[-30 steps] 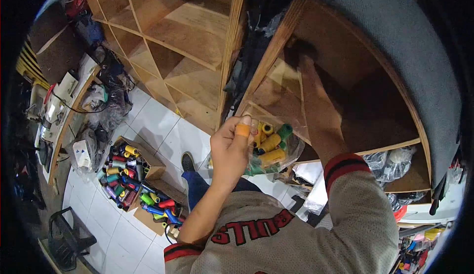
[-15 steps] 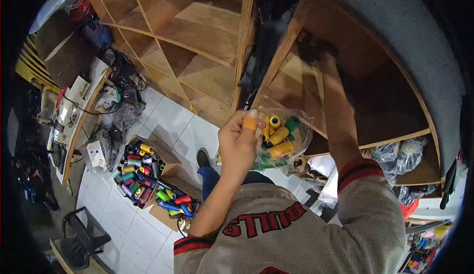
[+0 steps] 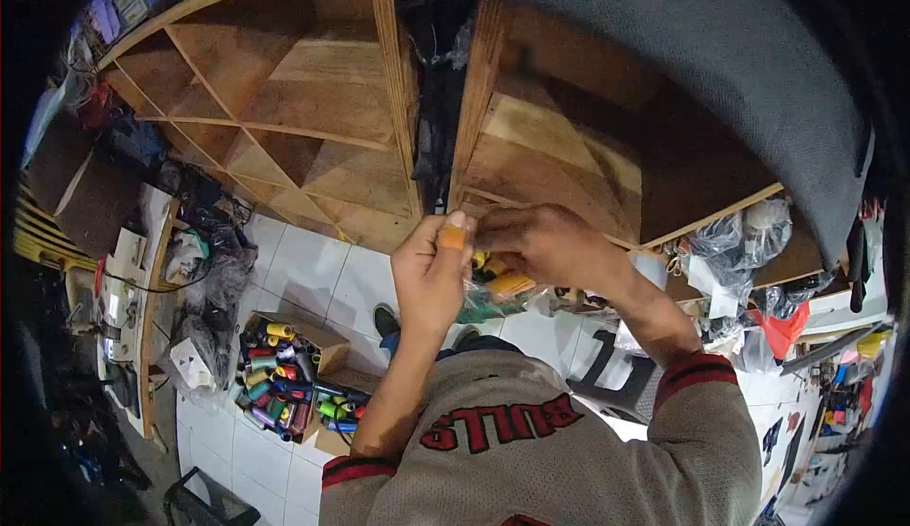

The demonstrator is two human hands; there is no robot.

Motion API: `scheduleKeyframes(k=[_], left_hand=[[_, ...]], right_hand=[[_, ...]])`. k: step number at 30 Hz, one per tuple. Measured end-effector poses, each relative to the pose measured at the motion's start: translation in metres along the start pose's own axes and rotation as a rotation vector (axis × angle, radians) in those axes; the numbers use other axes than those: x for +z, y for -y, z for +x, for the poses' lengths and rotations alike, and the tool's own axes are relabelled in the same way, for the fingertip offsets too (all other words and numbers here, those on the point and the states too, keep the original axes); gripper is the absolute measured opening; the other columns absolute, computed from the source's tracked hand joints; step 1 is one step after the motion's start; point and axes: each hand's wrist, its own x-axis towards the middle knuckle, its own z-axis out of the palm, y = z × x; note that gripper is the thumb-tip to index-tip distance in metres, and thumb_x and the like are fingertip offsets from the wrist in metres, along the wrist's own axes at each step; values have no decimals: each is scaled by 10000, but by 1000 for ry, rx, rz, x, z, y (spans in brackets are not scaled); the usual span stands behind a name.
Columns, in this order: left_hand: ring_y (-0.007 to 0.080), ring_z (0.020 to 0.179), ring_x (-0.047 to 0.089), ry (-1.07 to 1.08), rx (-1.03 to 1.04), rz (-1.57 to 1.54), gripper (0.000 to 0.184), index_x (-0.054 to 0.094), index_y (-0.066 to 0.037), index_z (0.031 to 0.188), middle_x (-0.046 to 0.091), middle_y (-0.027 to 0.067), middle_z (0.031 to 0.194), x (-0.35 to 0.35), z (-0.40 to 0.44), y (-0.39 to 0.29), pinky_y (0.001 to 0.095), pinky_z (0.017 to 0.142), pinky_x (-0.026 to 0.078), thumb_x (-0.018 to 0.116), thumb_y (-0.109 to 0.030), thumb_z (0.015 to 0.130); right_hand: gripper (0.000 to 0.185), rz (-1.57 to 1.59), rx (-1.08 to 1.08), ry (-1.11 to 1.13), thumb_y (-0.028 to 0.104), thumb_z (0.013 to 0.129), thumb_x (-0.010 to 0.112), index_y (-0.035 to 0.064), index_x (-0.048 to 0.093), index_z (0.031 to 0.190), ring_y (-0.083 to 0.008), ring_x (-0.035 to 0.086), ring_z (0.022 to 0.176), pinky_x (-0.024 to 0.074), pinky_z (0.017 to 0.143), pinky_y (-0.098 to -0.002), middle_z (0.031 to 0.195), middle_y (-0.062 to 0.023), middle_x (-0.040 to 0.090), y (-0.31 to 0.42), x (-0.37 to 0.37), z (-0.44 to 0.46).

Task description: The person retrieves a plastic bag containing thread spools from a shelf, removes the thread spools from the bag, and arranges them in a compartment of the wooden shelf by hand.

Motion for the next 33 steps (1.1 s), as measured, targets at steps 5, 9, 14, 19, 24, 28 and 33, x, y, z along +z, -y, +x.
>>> scheduleKeyframes(k=[5,9,14,19,24,28,33], left_hand=[[20,473,378,13,2,146,241,582,-19,784,468,-39,568,-2,5,5,186,426,302,536,-216,914],[24,477,381,12,-44,42,267,568,-20,754,454,-41,564,-2,7,4,190,429,304,526,-226,919],[23,490,386,-27,-13,15,265,578,-17,766,472,-37,579,-9,10,6,178,448,296,533,-229,917],[30,497,392,-57,-51,-43,264,601,-8,786,487,-26,589,-14,12,6,178,451,305,531,-225,918],[31,494,392,-96,-51,-28,261,602,-11,786,488,-26,590,-17,13,4,183,448,305,538,-229,914],[30,491,391,-110,-75,-35,249,591,-25,773,482,-33,588,-18,14,4,185,446,304,533,-220,916],[28,465,381,-110,-28,-14,245,580,-28,769,465,-45,573,-16,8,1,185,427,295,528,-214,919]], right_hand=[[244,-310,114,214,137,742,572,124,658,970,-257,641,799,518,649,-385,1008,-53,611,3,10,-3],[307,-163,56,19,162,733,613,127,626,1038,-247,633,849,513,682,-359,1052,-26,597,0,15,-6],[344,343,350,22,196,784,654,130,584,1115,-203,615,941,492,780,-282,1098,-38,595,-2,6,-10],[366,1024,562,-509,13,793,642,-4,530,1141,-217,557,1015,472,870,-338,1121,-105,552,-61,-9,-5],[289,550,781,-789,165,830,625,24,575,1077,-219,597,945,490,810,-308,1068,-108,588,-211,-4,26],[195,-532,504,-659,170,835,603,57,618,993,-217,616,888,488,763,-269,988,-109,624,-289,7,41],[175,-523,532,-630,156,833,600,54,623,973,-213,622,852,490,732,-263,954,-112,634,-323,21,76]])
